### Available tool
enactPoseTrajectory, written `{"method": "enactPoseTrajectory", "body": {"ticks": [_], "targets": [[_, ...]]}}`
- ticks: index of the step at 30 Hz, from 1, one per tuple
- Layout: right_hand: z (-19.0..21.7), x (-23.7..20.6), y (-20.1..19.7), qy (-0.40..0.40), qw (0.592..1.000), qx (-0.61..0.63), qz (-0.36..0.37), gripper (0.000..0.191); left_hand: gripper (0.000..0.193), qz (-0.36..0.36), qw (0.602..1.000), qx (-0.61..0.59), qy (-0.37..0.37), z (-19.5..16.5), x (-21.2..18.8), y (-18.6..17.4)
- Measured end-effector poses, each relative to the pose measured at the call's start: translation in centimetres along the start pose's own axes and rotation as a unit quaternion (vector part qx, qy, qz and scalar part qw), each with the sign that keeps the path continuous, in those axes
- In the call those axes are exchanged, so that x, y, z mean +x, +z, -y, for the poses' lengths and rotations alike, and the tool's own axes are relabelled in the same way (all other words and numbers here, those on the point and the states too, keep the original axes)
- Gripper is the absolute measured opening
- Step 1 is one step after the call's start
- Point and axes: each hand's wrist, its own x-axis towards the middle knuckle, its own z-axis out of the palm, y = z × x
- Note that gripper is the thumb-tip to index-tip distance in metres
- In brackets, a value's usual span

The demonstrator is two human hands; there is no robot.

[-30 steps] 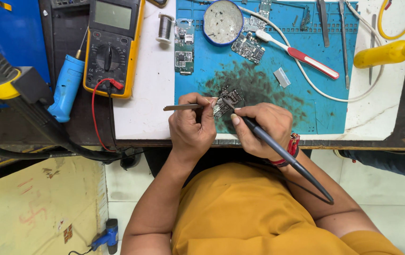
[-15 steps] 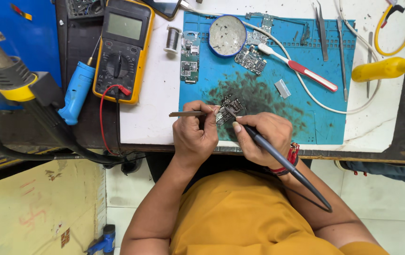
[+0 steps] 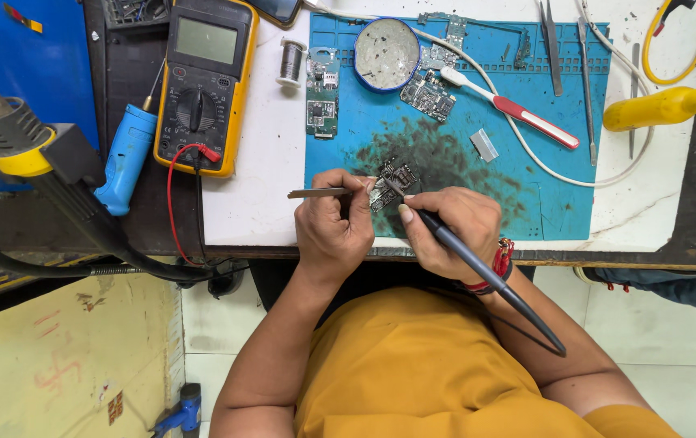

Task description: The person solders components on a small circuit board at a repair workbench, holding the board with tweezers while applying a soldering iron, and periodically repositions the board, uses a brush and flux container, and works on other boards on the mat.

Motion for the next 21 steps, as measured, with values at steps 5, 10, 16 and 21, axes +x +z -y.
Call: {"method": "enactPoseTrajectory", "body": {"ticks": [5,10,16,21], "targets": [[-0.07,0.12,0.09,-0.004,1.0,-0.007,-0.007,0.011,0.018,-0.005,1.0,-0.002,0.023,-0.12,0.01,0.02],[-0.08,0.01,0.03,0.006,1.0,-0.004,-0.005,0.011,0.019,-0.003,1.0,0.0,0.018,-0.08,0.01,0.05],[-0.04,-0.02,0.02,-0.004,1.0,-0.001,-0.007,0.011,0.018,-0.009,1.0,-0.002,0.029,-0.17,-0.13,0.09],[0.08,0.01,0.05,0.0,1.0,-0.016,-0.002,0.012,0.018,0.0,1.0,0.003,0.012,-0.15,-0.01,-0.06]]}}
